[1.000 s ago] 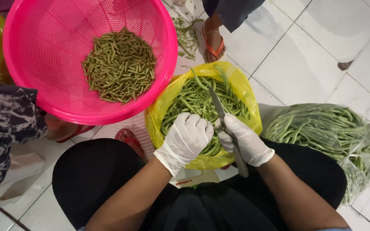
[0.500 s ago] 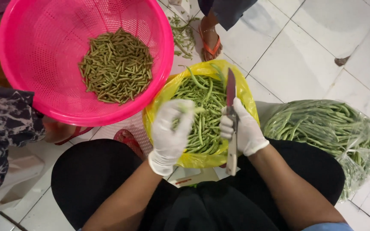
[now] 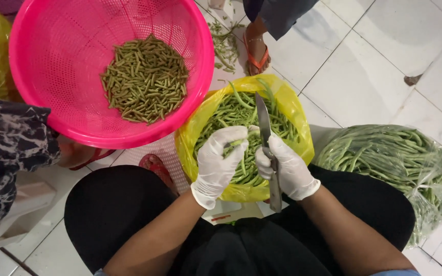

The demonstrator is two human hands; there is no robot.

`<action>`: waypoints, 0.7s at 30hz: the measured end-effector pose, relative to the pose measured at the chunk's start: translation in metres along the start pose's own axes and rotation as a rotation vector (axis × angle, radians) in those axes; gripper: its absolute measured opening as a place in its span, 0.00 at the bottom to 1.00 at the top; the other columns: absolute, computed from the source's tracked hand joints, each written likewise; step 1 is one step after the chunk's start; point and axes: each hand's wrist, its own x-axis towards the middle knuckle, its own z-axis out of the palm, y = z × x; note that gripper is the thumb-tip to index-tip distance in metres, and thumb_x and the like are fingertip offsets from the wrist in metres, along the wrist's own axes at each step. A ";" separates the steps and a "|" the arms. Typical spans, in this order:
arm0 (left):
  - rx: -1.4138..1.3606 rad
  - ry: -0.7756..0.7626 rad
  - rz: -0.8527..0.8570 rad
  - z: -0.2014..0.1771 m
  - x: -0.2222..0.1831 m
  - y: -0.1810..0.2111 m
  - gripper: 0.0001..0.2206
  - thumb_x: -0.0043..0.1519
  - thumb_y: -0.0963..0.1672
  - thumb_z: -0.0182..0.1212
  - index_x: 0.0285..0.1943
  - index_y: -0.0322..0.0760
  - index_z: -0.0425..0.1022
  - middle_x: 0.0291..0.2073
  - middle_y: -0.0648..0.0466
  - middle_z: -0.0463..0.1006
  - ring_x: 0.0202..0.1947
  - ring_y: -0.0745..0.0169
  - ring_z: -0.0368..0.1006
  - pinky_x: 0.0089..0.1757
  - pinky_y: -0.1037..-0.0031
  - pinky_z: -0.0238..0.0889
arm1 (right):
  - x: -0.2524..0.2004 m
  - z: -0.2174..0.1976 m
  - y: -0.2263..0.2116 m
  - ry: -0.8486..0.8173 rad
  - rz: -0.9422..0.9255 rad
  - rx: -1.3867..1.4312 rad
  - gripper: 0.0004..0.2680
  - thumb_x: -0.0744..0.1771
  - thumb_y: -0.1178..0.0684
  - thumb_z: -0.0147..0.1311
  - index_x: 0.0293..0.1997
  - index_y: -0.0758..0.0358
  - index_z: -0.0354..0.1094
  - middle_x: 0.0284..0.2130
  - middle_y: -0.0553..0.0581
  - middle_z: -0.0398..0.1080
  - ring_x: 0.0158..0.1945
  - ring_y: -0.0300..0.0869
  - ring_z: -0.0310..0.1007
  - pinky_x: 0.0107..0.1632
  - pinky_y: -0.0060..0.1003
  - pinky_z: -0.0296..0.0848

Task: Trimming the ends of green beans with a knife and sorting them into a basket.

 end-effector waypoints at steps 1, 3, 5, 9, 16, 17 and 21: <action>0.000 -0.002 -0.001 0.002 -0.001 -0.002 0.08 0.51 0.36 0.65 0.39 0.37 0.77 0.39 0.50 0.78 0.41 0.63 0.74 0.44 0.72 0.69 | -0.002 0.011 -0.007 0.002 -0.001 0.001 0.17 0.67 0.40 0.40 0.56 0.59 0.56 0.16 0.49 0.54 0.15 0.34 0.51 0.17 0.26 0.55; 0.134 -0.057 0.167 0.006 -0.002 -0.006 0.09 0.50 0.36 0.66 0.38 0.37 0.78 0.39 0.48 0.78 0.42 0.57 0.75 0.44 0.70 0.69 | -0.007 0.031 -0.023 0.010 -0.018 0.049 0.13 0.67 0.40 0.41 0.41 0.60 0.61 0.16 0.49 0.54 0.15 0.35 0.51 0.17 0.26 0.55; 0.141 -0.076 0.194 0.008 -0.003 -0.015 0.09 0.50 0.36 0.66 0.38 0.37 0.78 0.39 0.48 0.78 0.42 0.57 0.75 0.44 0.70 0.69 | -0.005 0.022 -0.020 -0.005 -0.018 0.055 0.13 0.67 0.40 0.41 0.46 0.58 0.60 0.16 0.49 0.52 0.14 0.35 0.50 0.16 0.26 0.55; 0.225 -0.148 0.229 0.004 0.004 -0.005 0.07 0.51 0.39 0.66 0.37 0.39 0.78 0.36 0.51 0.75 0.38 0.58 0.74 0.40 0.71 0.70 | -0.002 0.002 -0.010 0.023 -0.037 0.035 0.14 0.66 0.41 0.41 0.55 0.52 0.58 0.15 0.48 0.50 0.13 0.33 0.48 0.15 0.24 0.53; 0.290 -0.161 0.228 -0.006 0.006 0.001 0.08 0.52 0.38 0.65 0.39 0.40 0.78 0.32 0.54 0.74 0.33 0.61 0.75 0.35 0.76 0.71 | -0.011 0.029 -0.046 0.086 -0.144 -0.144 0.10 0.67 0.47 0.41 0.52 0.54 0.55 0.16 0.48 0.51 0.15 0.33 0.50 0.18 0.24 0.54; 0.339 -0.182 0.271 -0.008 0.007 -0.001 0.07 0.53 0.38 0.63 0.39 0.40 0.78 0.31 0.55 0.74 0.33 0.61 0.75 0.35 0.76 0.71 | -0.011 0.029 -0.045 0.092 -0.129 -0.150 0.10 0.67 0.47 0.41 0.51 0.55 0.55 0.16 0.48 0.51 0.15 0.33 0.50 0.18 0.24 0.53; 0.405 -0.212 0.392 -0.012 0.007 -0.004 0.07 0.55 0.37 0.59 0.39 0.38 0.78 0.30 0.52 0.73 0.29 0.58 0.74 0.32 0.73 0.70 | -0.006 0.024 -0.038 0.130 -0.111 -0.159 0.08 0.67 0.49 0.41 0.50 0.56 0.56 0.15 0.47 0.51 0.14 0.31 0.48 0.18 0.24 0.51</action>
